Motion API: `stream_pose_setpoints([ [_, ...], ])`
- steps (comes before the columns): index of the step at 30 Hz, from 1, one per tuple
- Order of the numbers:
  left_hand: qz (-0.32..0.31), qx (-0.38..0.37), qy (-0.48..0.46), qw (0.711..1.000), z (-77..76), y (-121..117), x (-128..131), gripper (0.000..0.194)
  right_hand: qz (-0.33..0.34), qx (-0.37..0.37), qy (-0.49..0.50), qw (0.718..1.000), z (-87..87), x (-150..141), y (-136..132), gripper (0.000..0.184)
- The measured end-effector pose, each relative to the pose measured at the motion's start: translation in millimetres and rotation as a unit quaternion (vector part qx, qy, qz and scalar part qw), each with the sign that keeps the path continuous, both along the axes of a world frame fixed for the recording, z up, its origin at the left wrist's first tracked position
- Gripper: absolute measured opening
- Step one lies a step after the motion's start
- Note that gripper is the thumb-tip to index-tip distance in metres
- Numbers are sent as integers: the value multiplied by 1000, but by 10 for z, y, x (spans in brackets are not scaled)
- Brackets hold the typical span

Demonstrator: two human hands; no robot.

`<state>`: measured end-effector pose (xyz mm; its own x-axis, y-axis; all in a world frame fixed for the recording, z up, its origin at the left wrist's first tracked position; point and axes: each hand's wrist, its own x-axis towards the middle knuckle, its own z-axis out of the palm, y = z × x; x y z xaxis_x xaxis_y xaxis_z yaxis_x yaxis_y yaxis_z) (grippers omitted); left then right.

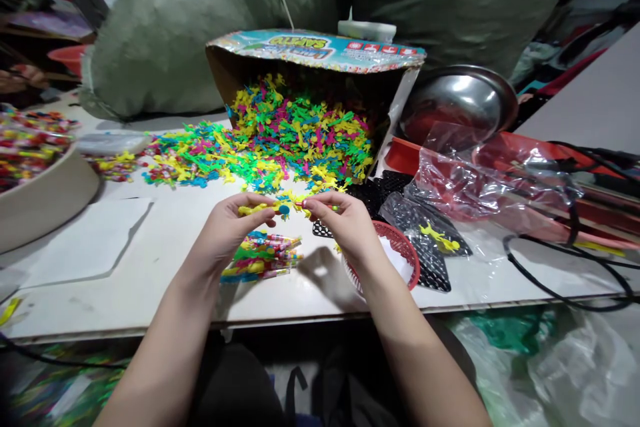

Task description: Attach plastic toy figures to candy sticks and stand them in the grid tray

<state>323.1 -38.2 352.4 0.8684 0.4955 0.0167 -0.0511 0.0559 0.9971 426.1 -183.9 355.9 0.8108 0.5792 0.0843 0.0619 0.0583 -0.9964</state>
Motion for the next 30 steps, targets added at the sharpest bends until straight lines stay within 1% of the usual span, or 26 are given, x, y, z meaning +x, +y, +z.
stream_pose_setpoints([
  [4, -1, 1, -1, 1000, -3, 7, -2, 25, 6, 3, 2, 1000, -24, 15, 4, 23],
  [9, 0, 8, -8, 1000, -15, 7, -4, 25, 5, -16, 2, 1000, -31, 23, 0, 28],
  [16, -7, 28, 0, 1000, -1, -11, -12, 24, 17, -23, 11, 1000, -31, 27, 0, 35],
  [23, -11, 90, 9, 996, 5, -9, -36, 23, 20, -32, 45, 998, -50, 44, 13, 36],
  [27, -6, 137, 0, 991, -8, -4, -36, 21, 22, -57, 24, 998, -43, 30, 13, 37],
  [30, -4, 152, -3, 988, -20, -3, -33, 19, 29, -55, 24, 998, -79, 29, 21, 37],
])
